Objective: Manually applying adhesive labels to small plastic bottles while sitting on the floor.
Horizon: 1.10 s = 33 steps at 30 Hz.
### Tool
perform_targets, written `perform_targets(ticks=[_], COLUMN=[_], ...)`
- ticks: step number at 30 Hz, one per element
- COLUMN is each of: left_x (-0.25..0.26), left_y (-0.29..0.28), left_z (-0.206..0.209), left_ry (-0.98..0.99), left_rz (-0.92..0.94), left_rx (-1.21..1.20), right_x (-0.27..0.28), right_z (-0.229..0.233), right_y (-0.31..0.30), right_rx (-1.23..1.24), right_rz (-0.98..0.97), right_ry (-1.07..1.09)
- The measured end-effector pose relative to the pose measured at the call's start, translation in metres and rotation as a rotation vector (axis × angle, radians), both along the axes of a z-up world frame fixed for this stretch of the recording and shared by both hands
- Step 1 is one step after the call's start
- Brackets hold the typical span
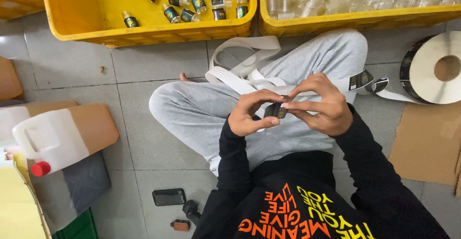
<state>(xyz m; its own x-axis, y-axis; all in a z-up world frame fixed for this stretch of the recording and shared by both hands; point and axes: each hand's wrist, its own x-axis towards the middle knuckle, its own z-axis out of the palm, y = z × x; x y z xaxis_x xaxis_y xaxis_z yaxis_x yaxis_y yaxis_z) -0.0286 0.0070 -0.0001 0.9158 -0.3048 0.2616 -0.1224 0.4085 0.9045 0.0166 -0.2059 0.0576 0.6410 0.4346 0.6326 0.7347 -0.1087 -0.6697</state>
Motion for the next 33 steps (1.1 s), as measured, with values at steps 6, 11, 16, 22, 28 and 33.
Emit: perform_targets(ticks=[6, 11, 16, 22, 28, 33], left_x=[-0.003, -0.001, -0.002, -0.005, -0.010, -0.015], left_y=[0.010, 0.010, 0.016, 0.019, 0.026, 0.025], left_z=[-0.002, 0.003, 0.008, 0.003, -0.002, -0.003], left_ry=[0.015, 0.013, 0.012, 0.033, 0.150, 0.225], left_rz=[-0.050, -0.053, -0.096, -0.110, -0.125, -0.119], left_rx=[0.034, 0.083, 0.045, 0.039, -0.061, -0.158], right_x=[0.006, 0.009, 0.013, 0.029, 0.114, 0.208], right_z=[-0.004, 0.003, 0.002, -0.026, -0.063, -0.132], right_y=[-0.003, -0.005, -0.010, -0.033, -0.038, -0.053], right_rx=[-0.020, 0.033, 0.034, -0.051, -0.255, -0.396], right_rz=[0.031, 0.204, 0.263, 0.260, -0.220, -0.444], right_ry=[0.041, 0.267, 0.324, 0.420, 0.442, 0.182])
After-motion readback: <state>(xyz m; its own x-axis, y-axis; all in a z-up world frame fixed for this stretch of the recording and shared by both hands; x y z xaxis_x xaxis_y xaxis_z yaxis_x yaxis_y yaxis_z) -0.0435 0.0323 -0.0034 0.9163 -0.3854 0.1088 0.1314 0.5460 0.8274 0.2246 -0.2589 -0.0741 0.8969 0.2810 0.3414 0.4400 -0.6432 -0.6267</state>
